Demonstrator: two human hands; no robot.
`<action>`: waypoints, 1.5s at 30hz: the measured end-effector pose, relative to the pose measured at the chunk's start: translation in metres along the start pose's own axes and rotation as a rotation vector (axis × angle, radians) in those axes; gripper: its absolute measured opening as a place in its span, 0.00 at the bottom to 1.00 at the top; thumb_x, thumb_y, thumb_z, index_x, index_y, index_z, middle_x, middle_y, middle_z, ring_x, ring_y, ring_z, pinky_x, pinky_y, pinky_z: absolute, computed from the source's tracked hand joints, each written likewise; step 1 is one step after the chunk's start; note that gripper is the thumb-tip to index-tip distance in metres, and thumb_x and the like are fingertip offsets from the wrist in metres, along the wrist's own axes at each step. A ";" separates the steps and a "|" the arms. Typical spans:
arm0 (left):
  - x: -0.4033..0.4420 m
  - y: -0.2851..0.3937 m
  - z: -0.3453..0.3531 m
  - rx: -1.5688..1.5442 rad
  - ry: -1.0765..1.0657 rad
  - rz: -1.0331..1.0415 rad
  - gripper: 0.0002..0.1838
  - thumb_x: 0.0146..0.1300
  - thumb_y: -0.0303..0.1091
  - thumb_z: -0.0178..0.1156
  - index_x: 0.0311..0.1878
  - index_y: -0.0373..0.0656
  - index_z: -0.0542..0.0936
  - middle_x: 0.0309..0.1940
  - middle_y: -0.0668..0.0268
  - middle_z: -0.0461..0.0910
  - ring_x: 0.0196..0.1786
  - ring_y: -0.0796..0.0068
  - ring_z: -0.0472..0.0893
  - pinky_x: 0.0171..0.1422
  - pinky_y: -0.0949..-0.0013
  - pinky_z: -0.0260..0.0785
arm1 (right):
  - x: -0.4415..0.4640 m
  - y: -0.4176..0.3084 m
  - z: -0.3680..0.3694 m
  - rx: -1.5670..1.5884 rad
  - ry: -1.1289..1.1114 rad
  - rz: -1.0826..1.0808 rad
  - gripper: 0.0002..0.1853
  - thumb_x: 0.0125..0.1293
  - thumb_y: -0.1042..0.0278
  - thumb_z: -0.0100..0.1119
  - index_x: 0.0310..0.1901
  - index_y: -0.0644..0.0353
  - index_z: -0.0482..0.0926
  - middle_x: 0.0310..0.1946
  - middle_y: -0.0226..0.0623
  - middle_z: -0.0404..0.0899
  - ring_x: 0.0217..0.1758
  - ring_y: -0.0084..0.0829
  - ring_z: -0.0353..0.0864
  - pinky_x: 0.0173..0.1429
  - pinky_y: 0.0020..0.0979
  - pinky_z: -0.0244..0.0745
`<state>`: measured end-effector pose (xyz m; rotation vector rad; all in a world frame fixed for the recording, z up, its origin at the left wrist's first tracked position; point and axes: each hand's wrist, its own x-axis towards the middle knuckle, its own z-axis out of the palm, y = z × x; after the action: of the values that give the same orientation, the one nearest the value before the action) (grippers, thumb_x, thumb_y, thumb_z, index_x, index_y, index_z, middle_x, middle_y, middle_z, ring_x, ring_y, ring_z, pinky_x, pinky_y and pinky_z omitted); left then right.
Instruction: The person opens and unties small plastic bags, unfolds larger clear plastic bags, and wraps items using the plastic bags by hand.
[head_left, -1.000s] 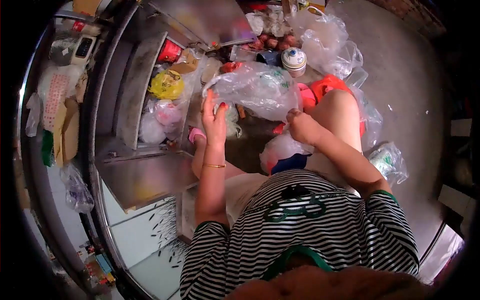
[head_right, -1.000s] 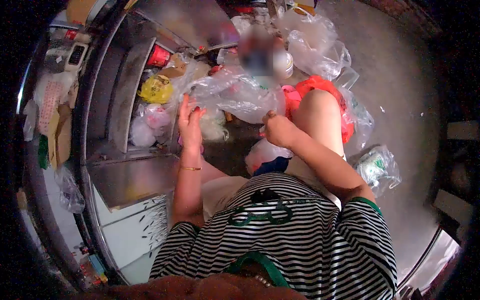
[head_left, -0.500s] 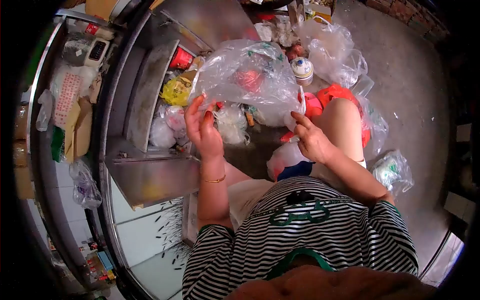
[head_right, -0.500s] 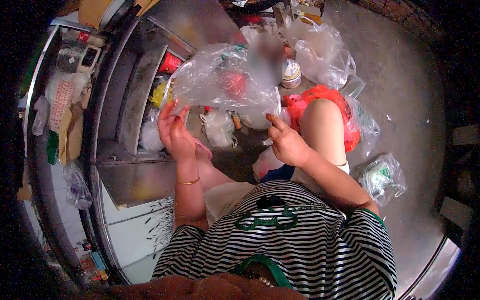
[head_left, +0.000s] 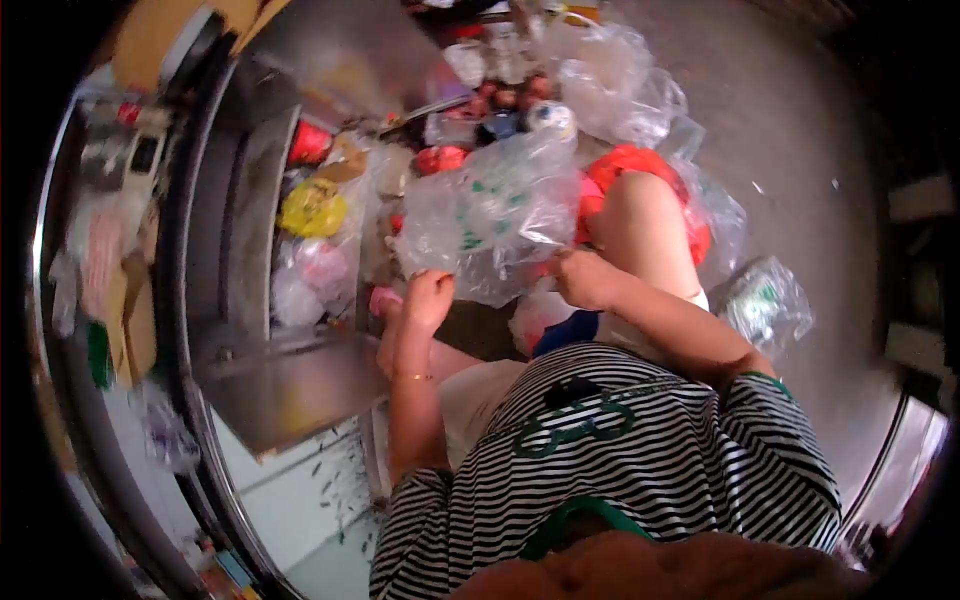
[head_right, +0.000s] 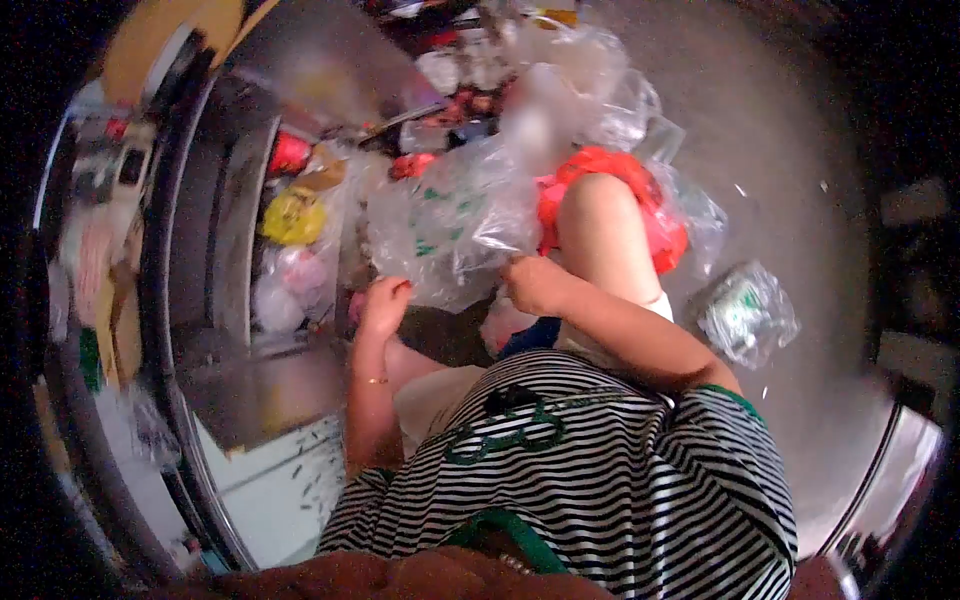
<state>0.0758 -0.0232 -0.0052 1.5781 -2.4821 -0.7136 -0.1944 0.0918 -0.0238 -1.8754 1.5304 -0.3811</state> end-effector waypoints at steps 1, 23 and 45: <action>-0.003 0.007 -0.003 -0.044 0.041 -0.059 0.13 0.54 0.31 0.57 0.42 0.38 0.79 0.37 0.54 0.77 0.42 0.62 0.77 0.47 0.68 0.68 | 0.001 0.001 0.000 0.027 0.039 -0.008 0.13 0.52 0.73 0.48 0.39 0.66 0.75 0.41 0.54 0.72 0.42 0.52 0.75 0.46 0.44 0.72; 0.043 0.038 -0.029 -0.640 0.503 -0.133 0.15 0.61 0.25 0.52 0.51 0.34 0.75 0.45 0.62 0.77 0.43 0.75 0.75 0.49 0.75 0.67 | -0.157 0.161 -0.083 1.568 1.240 0.285 0.14 0.57 0.82 0.42 0.45 0.66 0.70 0.38 0.41 0.75 0.40 0.34 0.78 0.47 0.33 0.75; 0.042 0.083 -0.050 -0.500 0.666 -0.247 0.17 0.58 0.26 0.52 0.51 0.34 0.75 0.46 0.59 0.77 0.45 0.71 0.76 0.51 0.71 0.68 | -0.142 0.184 0.060 1.711 0.795 0.645 0.12 0.59 0.77 0.49 0.45 0.60 0.71 0.34 0.34 0.76 0.36 0.31 0.77 0.36 0.34 0.74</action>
<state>0.0053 -0.0478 0.0689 1.5890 -1.5201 -0.6300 -0.3336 0.2307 -0.1626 0.1469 1.2395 -1.5463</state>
